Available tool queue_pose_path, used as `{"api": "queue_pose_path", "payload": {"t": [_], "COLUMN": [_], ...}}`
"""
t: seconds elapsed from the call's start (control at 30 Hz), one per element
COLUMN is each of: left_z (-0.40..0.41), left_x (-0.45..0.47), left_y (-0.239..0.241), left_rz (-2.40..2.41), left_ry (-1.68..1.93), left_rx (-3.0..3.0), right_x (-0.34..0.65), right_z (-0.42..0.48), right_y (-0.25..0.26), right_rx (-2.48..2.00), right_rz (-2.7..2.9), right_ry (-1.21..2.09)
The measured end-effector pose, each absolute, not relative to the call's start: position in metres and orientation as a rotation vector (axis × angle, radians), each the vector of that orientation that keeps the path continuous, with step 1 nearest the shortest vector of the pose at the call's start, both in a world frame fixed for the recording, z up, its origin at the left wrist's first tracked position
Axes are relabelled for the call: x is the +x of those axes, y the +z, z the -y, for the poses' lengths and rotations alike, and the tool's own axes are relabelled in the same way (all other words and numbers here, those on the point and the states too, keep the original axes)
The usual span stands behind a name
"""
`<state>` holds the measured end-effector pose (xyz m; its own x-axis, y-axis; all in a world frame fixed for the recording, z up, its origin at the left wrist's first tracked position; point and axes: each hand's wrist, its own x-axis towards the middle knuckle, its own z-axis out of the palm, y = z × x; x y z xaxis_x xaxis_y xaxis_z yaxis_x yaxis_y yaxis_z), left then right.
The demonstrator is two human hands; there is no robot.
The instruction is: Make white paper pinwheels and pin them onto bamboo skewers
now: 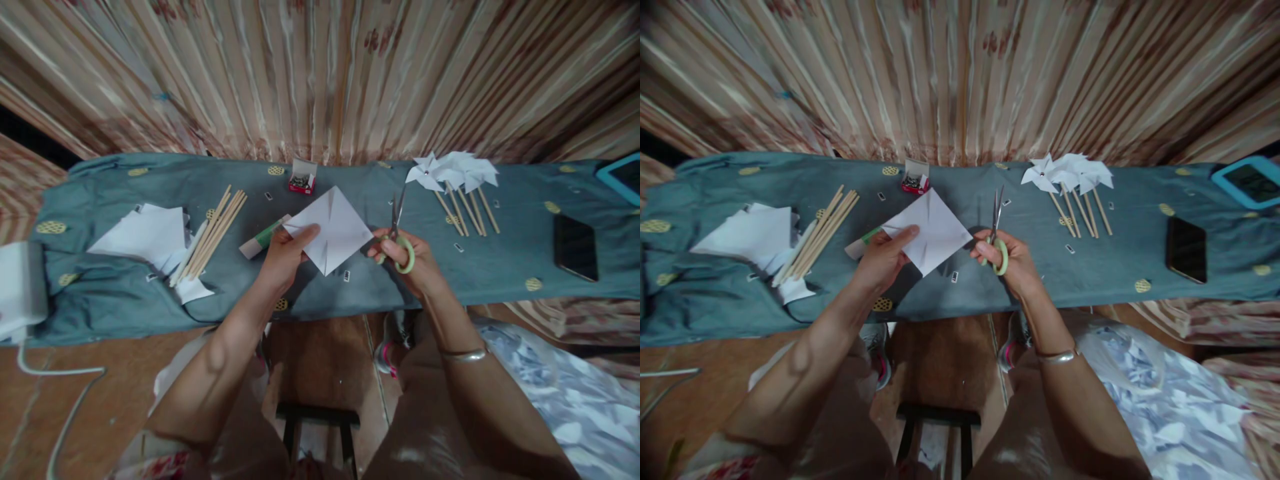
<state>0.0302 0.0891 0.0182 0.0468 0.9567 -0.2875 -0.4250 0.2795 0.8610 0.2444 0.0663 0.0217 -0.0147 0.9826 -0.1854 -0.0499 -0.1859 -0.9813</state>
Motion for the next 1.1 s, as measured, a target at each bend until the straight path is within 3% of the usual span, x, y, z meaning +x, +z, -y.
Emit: {"api": "queue_pose_path", "payload": {"t": [0.3,0.57,0.8,1.1], "left_z": [-0.083,-0.071,-0.066,-0.072], "left_x": [0.036,0.057,0.072,0.07], "left_y": [0.012,0.009,0.001,0.006], "left_rz": [-1.128,-0.829,-1.102,-1.048], "left_ry": [1.01,1.147,1.106,1.221], "left_rx": [0.899,0.647,0.747,0.618], "right_x": [0.237,0.218,0.203,0.197], "right_z": [-0.067,-0.071,-0.072,-0.068], "right_y": [0.017,0.009,0.006,0.007], "right_rx": [-1.312,-1.272,-1.258,-1.197], "right_rz": [1.054,0.749,0.702,0.706], "right_ry": [1.425,1.219,1.181,1.253]}}
